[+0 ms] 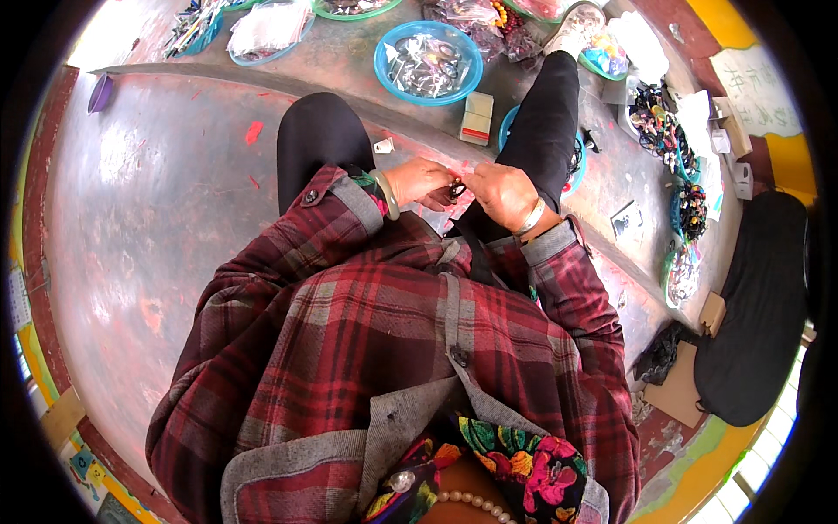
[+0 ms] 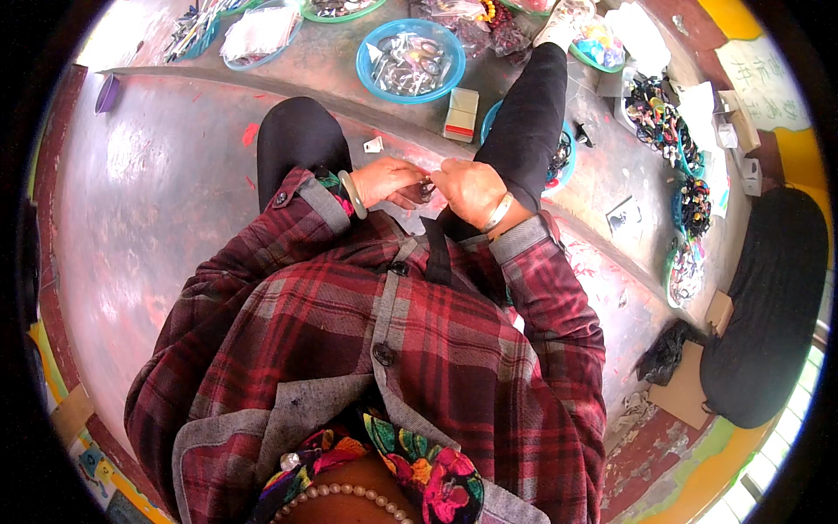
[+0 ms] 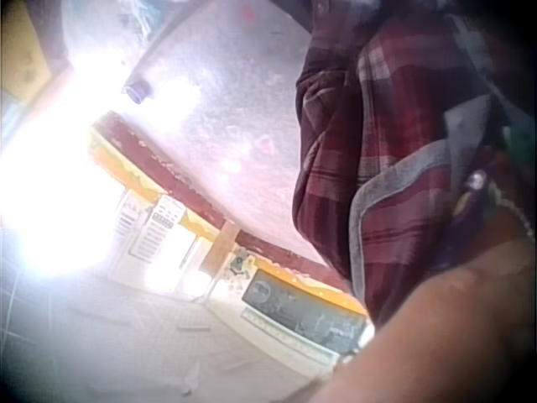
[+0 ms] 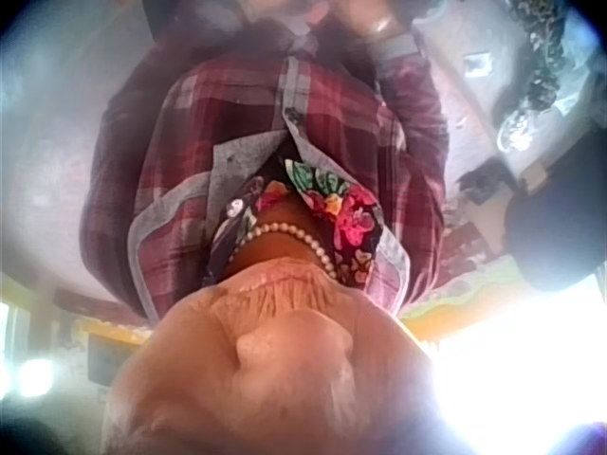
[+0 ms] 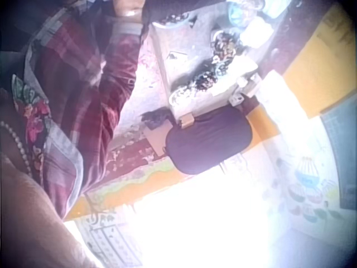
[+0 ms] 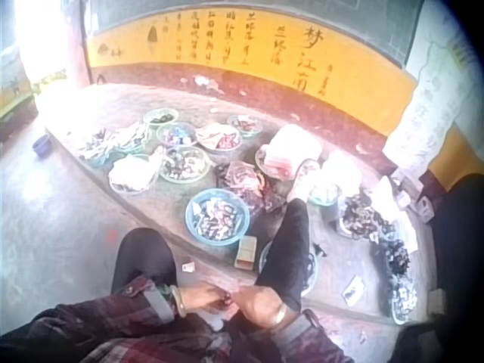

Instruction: The person sits on the floor and packs small hair accessories into clear plastic bags. They pick up items from nearby bowls, place them into bags, and seal them by hand. The person handles various items including hair clips and hair ties, organizing them into individual packages.

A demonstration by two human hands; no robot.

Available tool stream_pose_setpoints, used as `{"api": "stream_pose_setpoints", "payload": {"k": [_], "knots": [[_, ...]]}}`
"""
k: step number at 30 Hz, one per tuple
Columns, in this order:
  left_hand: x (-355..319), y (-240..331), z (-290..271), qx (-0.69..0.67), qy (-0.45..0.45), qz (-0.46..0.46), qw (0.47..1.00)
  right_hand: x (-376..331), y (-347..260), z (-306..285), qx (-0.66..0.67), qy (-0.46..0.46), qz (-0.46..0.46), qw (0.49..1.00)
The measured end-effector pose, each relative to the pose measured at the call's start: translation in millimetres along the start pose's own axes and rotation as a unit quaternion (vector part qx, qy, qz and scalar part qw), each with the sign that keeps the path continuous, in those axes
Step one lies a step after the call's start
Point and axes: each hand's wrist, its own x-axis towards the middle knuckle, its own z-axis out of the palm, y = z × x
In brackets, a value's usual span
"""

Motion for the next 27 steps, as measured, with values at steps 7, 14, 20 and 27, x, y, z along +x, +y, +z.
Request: {"api": "stream_pose_setpoints", "payload": {"k": [7,14,20,27], "knots": [[0,1,1,0.002,-0.003,0.015,1.0,8,-1,4,0.02,-0.009,-0.012,1.0],[3,-2,-4,0.02,-0.018,0.042,0.999,7,4,18,0.066,-0.049,0.023,0.996],[2,2,-4,-0.028,-0.001,0.025,0.999,11,3,6,0.248,0.005,0.124,0.961],[0,5,-2,-0.066,0.001,0.022,0.998,6,-1,-4,0.181,0.031,0.104,0.977]]}}
